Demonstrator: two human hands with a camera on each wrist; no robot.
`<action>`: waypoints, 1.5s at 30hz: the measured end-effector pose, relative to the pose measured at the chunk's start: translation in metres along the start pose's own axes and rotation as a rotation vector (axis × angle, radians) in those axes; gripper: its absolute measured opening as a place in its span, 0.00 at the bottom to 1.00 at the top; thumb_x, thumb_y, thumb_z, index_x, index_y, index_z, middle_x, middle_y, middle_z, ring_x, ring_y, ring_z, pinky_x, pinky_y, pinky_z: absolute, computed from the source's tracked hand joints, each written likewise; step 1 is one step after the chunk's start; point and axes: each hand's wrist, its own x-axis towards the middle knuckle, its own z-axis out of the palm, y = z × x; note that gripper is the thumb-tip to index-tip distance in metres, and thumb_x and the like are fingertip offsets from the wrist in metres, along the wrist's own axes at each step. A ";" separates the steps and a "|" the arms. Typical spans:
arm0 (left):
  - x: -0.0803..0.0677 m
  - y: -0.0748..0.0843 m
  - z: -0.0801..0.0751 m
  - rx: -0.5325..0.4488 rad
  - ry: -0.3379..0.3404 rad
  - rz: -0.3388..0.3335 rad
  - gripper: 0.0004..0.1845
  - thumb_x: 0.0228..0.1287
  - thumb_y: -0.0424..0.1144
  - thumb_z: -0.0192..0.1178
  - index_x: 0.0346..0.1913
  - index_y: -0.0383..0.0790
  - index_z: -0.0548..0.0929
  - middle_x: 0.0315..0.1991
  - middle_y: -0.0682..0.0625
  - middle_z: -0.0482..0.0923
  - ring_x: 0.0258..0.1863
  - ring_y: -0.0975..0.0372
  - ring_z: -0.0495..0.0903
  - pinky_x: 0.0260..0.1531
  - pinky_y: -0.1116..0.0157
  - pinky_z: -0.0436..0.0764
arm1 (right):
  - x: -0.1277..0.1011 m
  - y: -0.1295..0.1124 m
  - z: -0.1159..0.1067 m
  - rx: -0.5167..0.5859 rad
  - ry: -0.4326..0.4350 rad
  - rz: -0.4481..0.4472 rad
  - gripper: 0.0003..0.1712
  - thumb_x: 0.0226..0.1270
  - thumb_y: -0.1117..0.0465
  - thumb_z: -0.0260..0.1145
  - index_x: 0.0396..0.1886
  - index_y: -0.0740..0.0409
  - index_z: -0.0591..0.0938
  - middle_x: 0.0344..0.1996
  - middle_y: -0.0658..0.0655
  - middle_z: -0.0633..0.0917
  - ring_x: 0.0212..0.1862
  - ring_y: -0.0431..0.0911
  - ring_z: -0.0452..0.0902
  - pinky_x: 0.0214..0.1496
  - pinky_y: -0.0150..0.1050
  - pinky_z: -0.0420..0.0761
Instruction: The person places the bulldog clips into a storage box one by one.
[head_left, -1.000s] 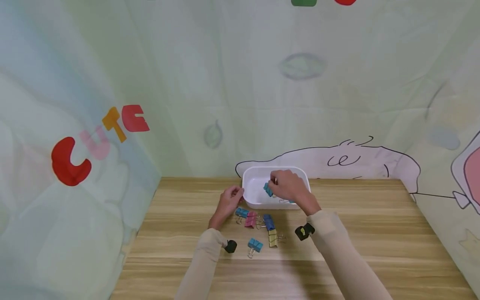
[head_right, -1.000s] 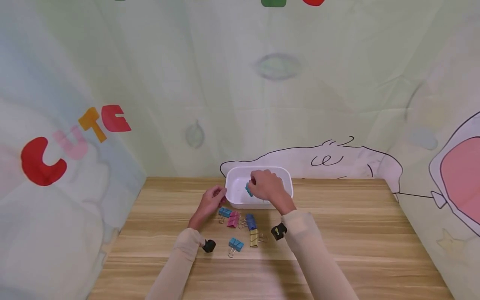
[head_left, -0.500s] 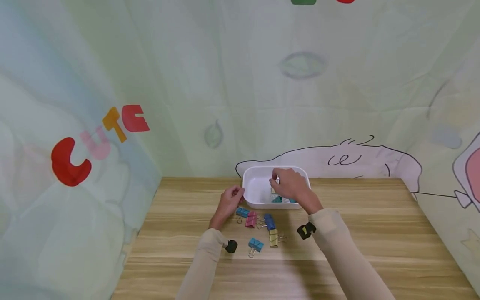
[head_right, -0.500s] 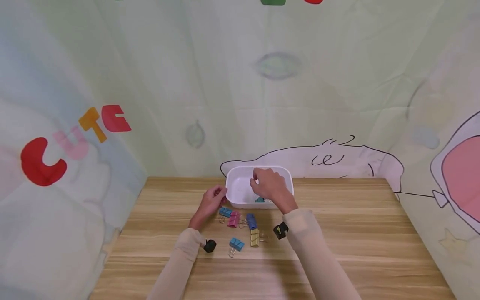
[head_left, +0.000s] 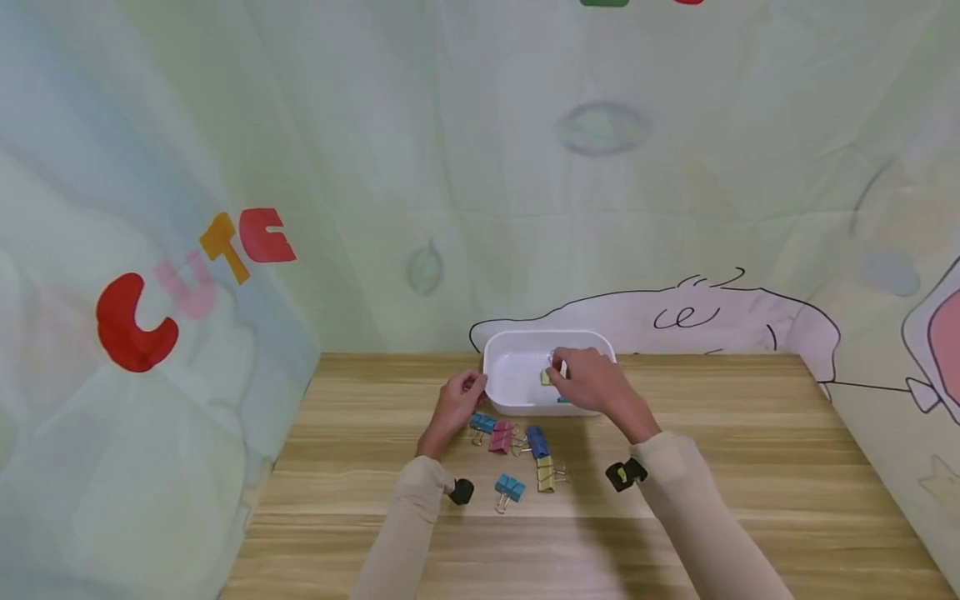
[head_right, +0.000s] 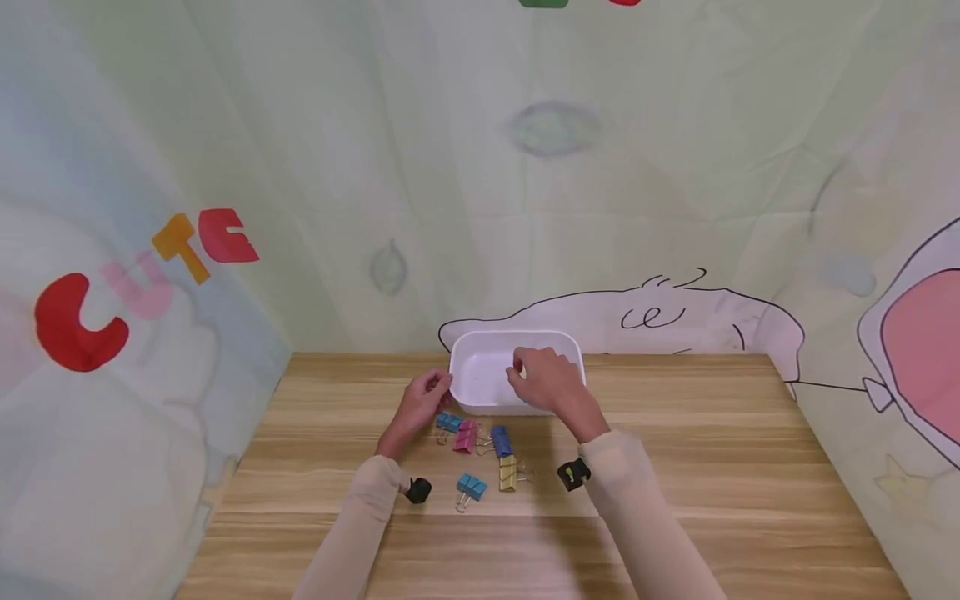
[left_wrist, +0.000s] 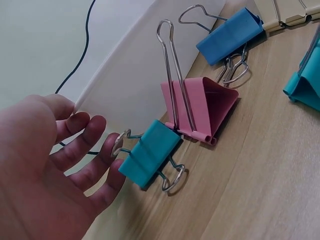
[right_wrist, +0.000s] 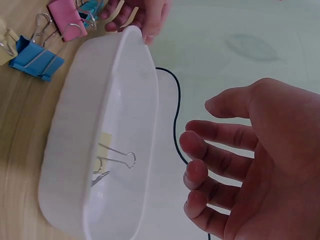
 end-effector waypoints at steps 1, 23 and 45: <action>0.000 0.000 0.000 -0.003 -0.002 -0.001 0.16 0.81 0.42 0.54 0.46 0.28 0.81 0.35 0.40 0.81 0.34 0.53 0.80 0.33 0.65 0.79 | -0.002 0.001 0.002 0.000 -0.001 0.003 0.13 0.77 0.53 0.62 0.46 0.58 0.84 0.25 0.49 0.82 0.25 0.44 0.74 0.26 0.38 0.73; 0.000 0.002 -0.002 -0.006 -0.005 -0.034 0.16 0.82 0.42 0.53 0.47 0.30 0.82 0.37 0.39 0.82 0.37 0.50 0.80 0.34 0.66 0.79 | -0.061 0.025 0.072 0.151 -0.073 0.062 0.06 0.75 0.60 0.66 0.34 0.53 0.82 0.26 0.47 0.79 0.27 0.42 0.73 0.28 0.39 0.75; 0.002 0.000 0.000 -0.004 0.001 -0.027 0.16 0.82 0.41 0.53 0.48 0.28 0.81 0.36 0.40 0.81 0.35 0.51 0.80 0.32 0.66 0.78 | -0.081 0.026 0.095 0.201 -0.105 0.034 0.13 0.76 0.55 0.65 0.28 0.51 0.81 0.21 0.46 0.77 0.23 0.41 0.70 0.24 0.36 0.71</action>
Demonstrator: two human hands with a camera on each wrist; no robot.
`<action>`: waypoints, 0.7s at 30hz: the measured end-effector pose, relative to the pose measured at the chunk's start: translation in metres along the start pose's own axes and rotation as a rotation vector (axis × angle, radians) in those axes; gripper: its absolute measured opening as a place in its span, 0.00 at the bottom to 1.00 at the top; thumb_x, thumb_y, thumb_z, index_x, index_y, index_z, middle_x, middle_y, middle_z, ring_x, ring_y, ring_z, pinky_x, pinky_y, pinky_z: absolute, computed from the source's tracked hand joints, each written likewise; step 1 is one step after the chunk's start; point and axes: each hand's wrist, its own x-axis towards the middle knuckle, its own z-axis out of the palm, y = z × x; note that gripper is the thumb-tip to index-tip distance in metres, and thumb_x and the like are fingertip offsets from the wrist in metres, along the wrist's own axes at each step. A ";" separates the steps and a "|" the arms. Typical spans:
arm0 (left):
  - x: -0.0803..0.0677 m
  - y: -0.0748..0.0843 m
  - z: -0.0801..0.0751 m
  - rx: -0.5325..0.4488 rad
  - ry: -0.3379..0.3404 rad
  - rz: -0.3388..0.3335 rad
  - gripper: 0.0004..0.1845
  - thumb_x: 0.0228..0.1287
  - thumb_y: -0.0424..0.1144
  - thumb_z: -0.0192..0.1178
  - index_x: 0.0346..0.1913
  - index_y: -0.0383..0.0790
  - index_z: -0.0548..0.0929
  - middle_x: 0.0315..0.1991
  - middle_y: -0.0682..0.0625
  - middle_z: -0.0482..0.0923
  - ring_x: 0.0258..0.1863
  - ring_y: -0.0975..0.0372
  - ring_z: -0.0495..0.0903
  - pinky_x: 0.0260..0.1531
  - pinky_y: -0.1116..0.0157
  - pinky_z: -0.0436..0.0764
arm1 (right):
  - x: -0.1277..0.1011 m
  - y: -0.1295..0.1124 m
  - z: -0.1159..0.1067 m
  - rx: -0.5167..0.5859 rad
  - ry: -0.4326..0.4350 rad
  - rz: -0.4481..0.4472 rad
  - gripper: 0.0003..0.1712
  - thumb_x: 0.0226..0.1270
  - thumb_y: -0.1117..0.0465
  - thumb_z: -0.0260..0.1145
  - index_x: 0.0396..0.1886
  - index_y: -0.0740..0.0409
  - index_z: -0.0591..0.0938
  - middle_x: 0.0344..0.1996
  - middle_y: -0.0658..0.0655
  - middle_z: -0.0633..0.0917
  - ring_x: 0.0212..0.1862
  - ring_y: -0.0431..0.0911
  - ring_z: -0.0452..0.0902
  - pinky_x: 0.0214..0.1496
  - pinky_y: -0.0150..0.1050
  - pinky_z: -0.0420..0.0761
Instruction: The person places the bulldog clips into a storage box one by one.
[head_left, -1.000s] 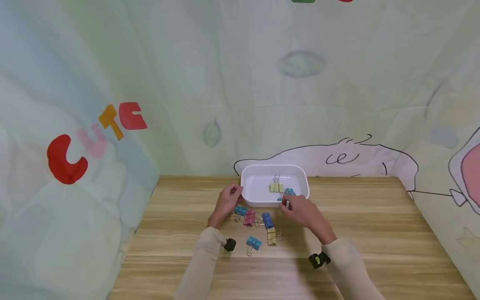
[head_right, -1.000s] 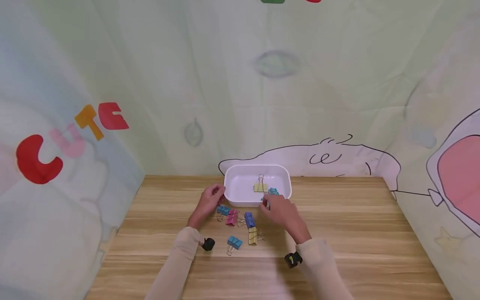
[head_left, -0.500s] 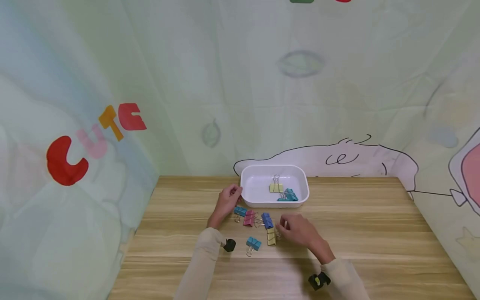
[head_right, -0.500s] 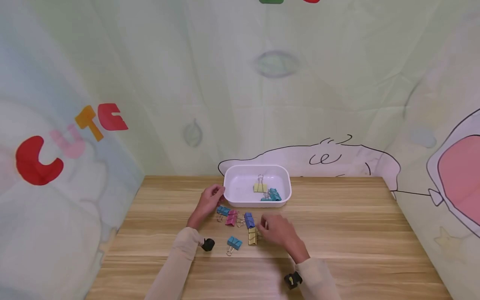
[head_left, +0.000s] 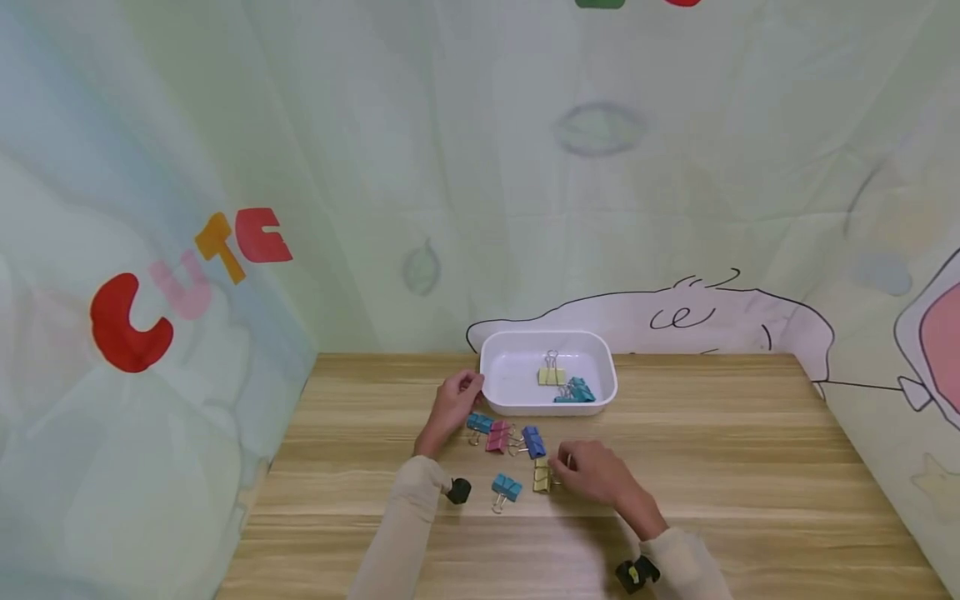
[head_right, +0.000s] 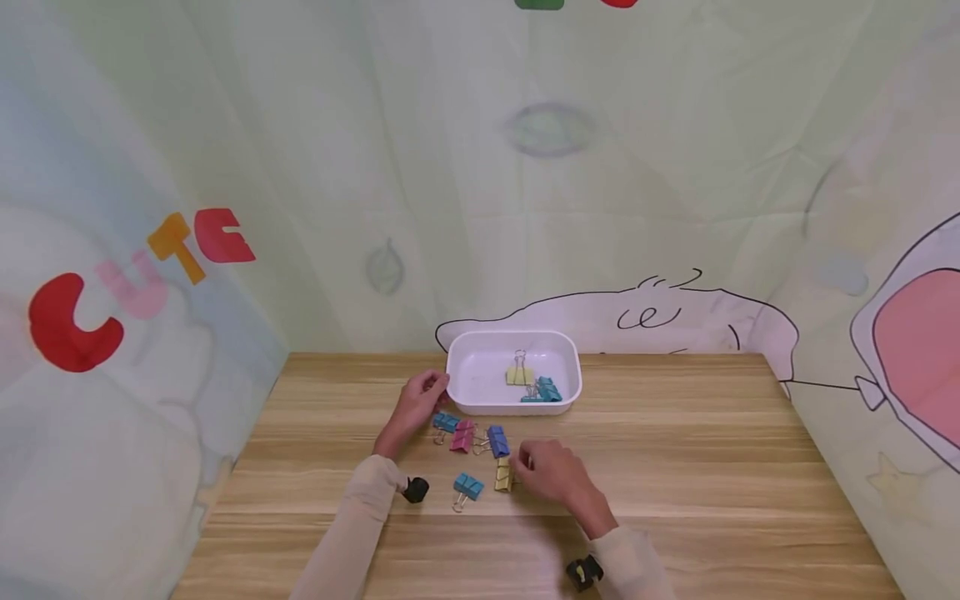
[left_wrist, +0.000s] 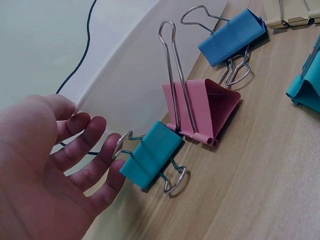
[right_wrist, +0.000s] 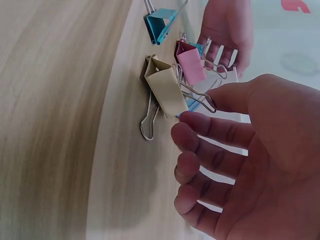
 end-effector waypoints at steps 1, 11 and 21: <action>0.000 0.000 0.000 0.003 0.000 -0.001 0.16 0.82 0.42 0.53 0.48 0.28 0.81 0.36 0.41 0.81 0.35 0.52 0.80 0.32 0.66 0.78 | 0.000 0.000 0.000 -0.001 -0.001 0.001 0.14 0.77 0.56 0.64 0.27 0.51 0.80 0.20 0.46 0.76 0.23 0.41 0.70 0.24 0.35 0.70; 0.001 0.002 -0.001 0.002 -0.006 -0.008 0.17 0.83 0.42 0.52 0.49 0.28 0.81 0.38 0.38 0.81 0.37 0.51 0.80 0.34 0.66 0.79 | 0.002 -0.004 0.001 -0.031 0.017 -0.011 0.16 0.76 0.59 0.64 0.24 0.50 0.78 0.18 0.46 0.74 0.21 0.39 0.67 0.23 0.34 0.66; 0.000 0.002 -0.001 0.015 -0.002 -0.015 0.17 0.82 0.41 0.53 0.49 0.28 0.81 0.37 0.40 0.81 0.37 0.49 0.81 0.34 0.66 0.79 | 0.005 -0.009 -0.010 -0.067 0.022 -0.013 0.12 0.75 0.60 0.65 0.27 0.51 0.81 0.17 0.45 0.74 0.22 0.39 0.68 0.24 0.34 0.68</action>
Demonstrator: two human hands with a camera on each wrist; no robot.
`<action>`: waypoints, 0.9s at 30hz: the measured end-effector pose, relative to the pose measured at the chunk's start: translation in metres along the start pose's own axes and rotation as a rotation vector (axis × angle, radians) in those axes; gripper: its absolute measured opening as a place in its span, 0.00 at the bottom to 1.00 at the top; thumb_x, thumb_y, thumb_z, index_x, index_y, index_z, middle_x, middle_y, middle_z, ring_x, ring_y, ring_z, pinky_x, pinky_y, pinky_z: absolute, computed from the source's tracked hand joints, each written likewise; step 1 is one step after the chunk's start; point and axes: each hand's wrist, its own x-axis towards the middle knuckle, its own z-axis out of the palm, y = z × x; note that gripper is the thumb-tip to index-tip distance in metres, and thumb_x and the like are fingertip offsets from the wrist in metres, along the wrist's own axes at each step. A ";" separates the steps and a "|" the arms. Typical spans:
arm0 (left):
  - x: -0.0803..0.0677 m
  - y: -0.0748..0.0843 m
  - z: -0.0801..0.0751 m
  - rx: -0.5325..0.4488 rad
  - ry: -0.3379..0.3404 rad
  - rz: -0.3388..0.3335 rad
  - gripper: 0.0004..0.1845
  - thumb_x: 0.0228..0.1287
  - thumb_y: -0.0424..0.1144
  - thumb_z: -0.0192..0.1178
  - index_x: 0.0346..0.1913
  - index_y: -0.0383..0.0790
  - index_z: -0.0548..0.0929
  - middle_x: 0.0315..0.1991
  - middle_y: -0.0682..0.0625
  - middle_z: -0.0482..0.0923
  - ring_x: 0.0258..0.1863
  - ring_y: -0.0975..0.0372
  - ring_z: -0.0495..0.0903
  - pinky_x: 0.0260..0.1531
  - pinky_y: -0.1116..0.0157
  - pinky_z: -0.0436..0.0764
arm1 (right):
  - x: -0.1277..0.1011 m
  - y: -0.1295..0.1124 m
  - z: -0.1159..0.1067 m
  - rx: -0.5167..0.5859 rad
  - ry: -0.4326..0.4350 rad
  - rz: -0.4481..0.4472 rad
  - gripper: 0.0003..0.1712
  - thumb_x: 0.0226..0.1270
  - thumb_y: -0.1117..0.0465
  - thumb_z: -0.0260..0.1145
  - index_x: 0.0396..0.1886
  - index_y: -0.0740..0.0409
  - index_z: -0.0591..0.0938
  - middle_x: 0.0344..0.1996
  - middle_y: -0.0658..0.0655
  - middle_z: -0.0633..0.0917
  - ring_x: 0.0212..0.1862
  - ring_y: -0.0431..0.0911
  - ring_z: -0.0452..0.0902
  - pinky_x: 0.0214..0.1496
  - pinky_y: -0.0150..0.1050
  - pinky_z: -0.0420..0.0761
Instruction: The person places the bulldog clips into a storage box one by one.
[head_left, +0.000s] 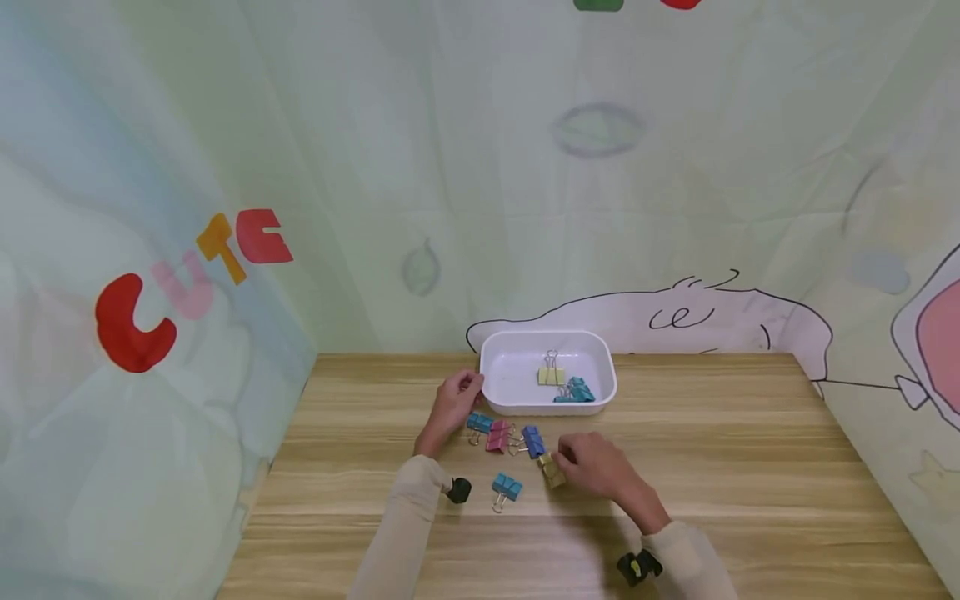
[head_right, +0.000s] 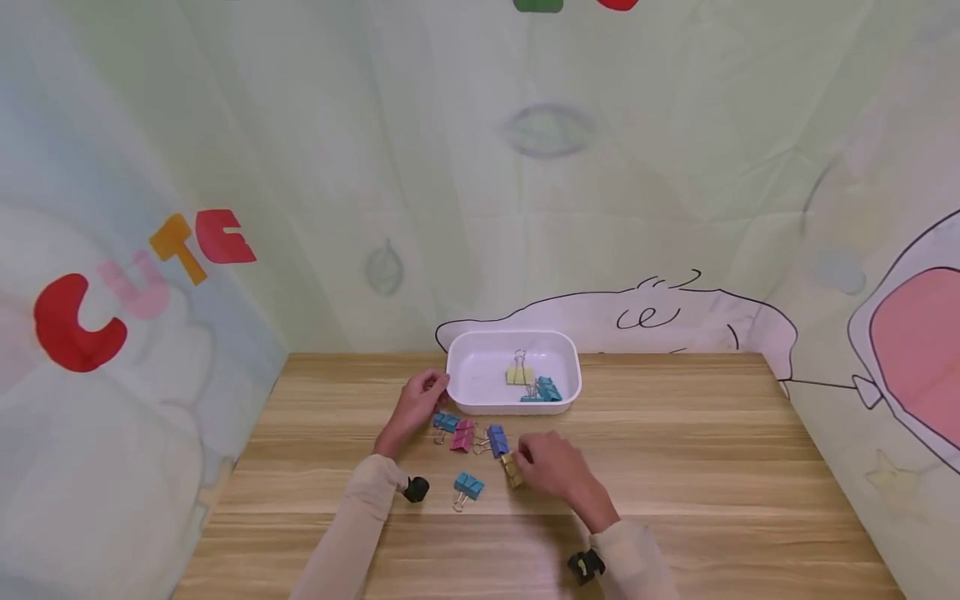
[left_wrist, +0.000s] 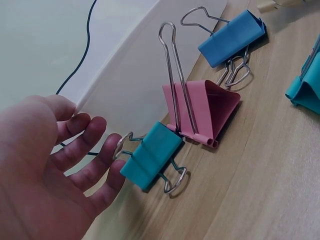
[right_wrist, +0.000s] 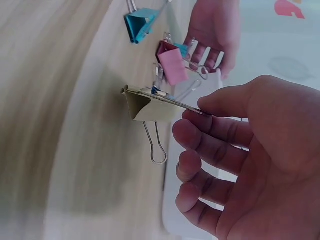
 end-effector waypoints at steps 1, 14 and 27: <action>0.000 0.000 0.000 0.000 0.001 0.003 0.16 0.83 0.41 0.52 0.49 0.27 0.81 0.37 0.40 0.81 0.37 0.49 0.81 0.33 0.65 0.79 | 0.001 -0.001 -0.002 -0.006 0.002 0.001 0.13 0.75 0.61 0.66 0.26 0.51 0.81 0.17 0.45 0.74 0.22 0.39 0.68 0.24 0.34 0.68; -0.001 0.000 -0.003 -0.012 0.008 0.003 0.17 0.82 0.42 0.54 0.48 0.27 0.82 0.37 0.38 0.82 0.38 0.47 0.82 0.35 0.64 0.80 | 0.020 -0.016 -0.035 -0.121 0.039 -0.056 0.14 0.75 0.59 0.66 0.25 0.50 0.78 0.18 0.45 0.73 0.22 0.40 0.68 0.24 0.35 0.69; -0.004 0.002 -0.001 -0.012 0.007 0.024 0.17 0.82 0.42 0.54 0.47 0.26 0.81 0.35 0.42 0.81 0.36 0.50 0.81 0.34 0.66 0.79 | 0.055 -0.034 -0.072 -0.260 0.054 -0.169 0.16 0.76 0.60 0.64 0.24 0.52 0.75 0.18 0.47 0.73 0.23 0.42 0.67 0.24 0.36 0.67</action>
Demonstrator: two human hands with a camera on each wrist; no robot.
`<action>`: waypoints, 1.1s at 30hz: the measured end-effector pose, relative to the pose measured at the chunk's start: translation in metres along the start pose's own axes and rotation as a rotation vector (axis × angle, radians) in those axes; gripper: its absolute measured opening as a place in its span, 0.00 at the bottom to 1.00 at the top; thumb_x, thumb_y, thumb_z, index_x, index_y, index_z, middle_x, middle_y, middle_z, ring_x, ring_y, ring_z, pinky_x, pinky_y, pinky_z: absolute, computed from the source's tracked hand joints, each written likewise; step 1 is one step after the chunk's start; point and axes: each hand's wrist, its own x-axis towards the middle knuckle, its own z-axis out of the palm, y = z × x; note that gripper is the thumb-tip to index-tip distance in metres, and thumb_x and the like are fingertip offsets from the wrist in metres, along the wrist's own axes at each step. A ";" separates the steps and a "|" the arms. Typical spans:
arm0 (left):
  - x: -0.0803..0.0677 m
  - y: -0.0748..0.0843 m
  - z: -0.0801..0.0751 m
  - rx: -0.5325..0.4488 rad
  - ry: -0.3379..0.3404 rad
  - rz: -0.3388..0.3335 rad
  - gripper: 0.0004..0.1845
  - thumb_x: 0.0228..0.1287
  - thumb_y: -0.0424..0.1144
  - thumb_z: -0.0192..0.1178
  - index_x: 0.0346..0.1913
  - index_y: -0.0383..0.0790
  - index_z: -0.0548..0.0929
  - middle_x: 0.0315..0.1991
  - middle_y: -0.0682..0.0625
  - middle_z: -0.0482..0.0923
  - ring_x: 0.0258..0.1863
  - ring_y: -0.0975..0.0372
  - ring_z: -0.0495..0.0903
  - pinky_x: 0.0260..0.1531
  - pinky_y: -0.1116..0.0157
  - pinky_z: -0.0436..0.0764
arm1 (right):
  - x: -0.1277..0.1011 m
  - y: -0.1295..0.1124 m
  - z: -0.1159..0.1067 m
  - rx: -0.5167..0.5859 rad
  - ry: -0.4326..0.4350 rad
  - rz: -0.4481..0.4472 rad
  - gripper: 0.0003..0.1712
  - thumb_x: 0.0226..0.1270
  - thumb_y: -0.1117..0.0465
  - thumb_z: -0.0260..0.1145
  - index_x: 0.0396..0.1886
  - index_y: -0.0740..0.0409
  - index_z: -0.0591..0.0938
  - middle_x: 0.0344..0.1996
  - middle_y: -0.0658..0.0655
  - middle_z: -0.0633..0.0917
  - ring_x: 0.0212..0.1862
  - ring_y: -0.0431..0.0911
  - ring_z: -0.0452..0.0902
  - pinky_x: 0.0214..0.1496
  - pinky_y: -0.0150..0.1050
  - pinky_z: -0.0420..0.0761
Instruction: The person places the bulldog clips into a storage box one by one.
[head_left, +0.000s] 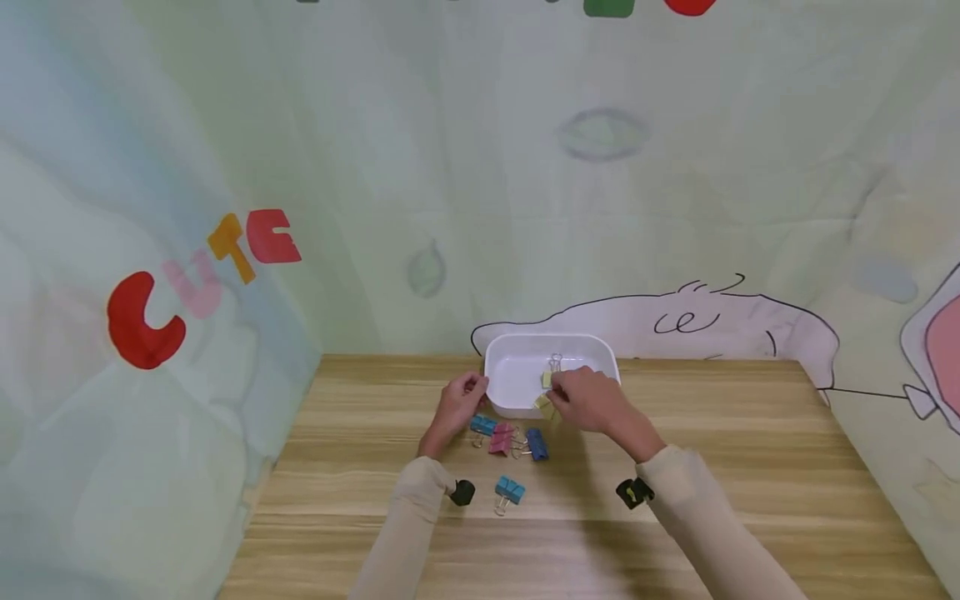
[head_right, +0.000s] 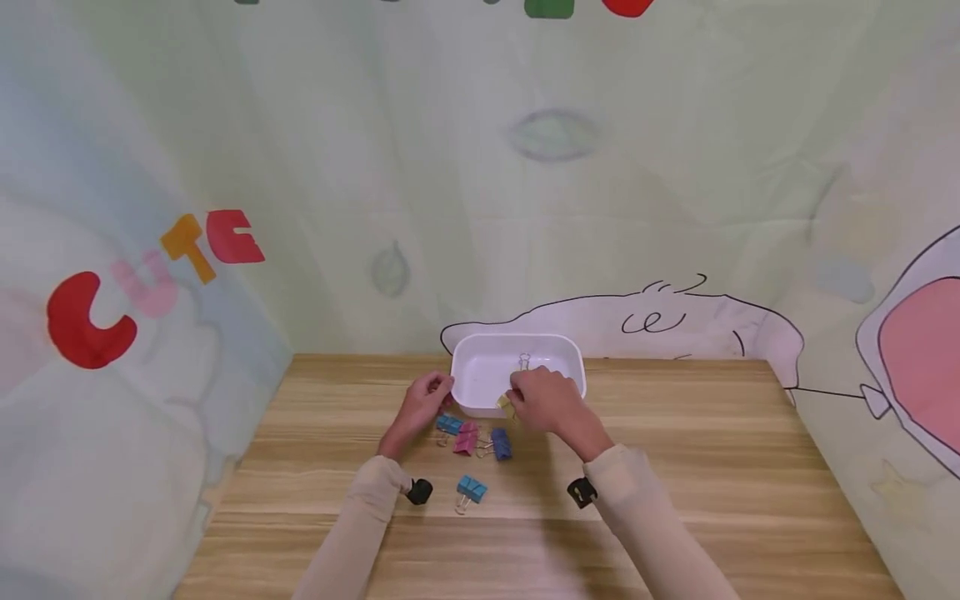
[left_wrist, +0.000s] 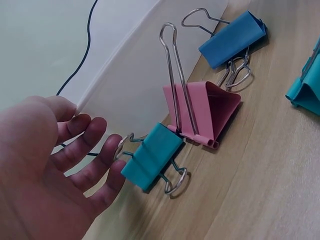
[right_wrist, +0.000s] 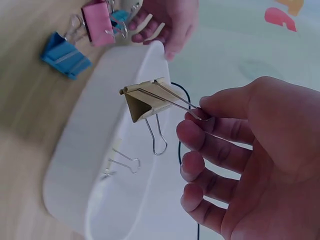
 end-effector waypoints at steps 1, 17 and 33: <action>0.000 0.000 0.000 0.003 -0.005 0.001 0.17 0.82 0.42 0.54 0.47 0.26 0.81 0.35 0.42 0.81 0.36 0.50 0.81 0.34 0.66 0.79 | 0.003 0.001 -0.002 -0.010 0.002 -0.004 0.16 0.75 0.60 0.64 0.24 0.52 0.75 0.18 0.47 0.73 0.23 0.42 0.67 0.24 0.36 0.67; 0.001 -0.002 -0.001 0.008 -0.019 0.004 0.17 0.82 0.42 0.53 0.48 0.28 0.81 0.38 0.38 0.82 0.38 0.48 0.82 0.36 0.63 0.81 | 0.035 -0.009 -0.026 -0.104 -0.054 0.022 0.17 0.77 0.57 0.63 0.24 0.52 0.76 0.19 0.48 0.73 0.24 0.43 0.68 0.25 0.37 0.66; -0.002 0.002 0.001 0.005 -0.005 0.006 0.16 0.82 0.41 0.53 0.47 0.28 0.81 0.38 0.36 0.82 0.40 0.44 0.82 0.39 0.60 0.82 | 0.050 -0.009 -0.035 -0.122 -0.102 0.092 0.11 0.78 0.52 0.63 0.41 0.53 0.84 0.28 0.50 0.82 0.28 0.47 0.75 0.27 0.41 0.75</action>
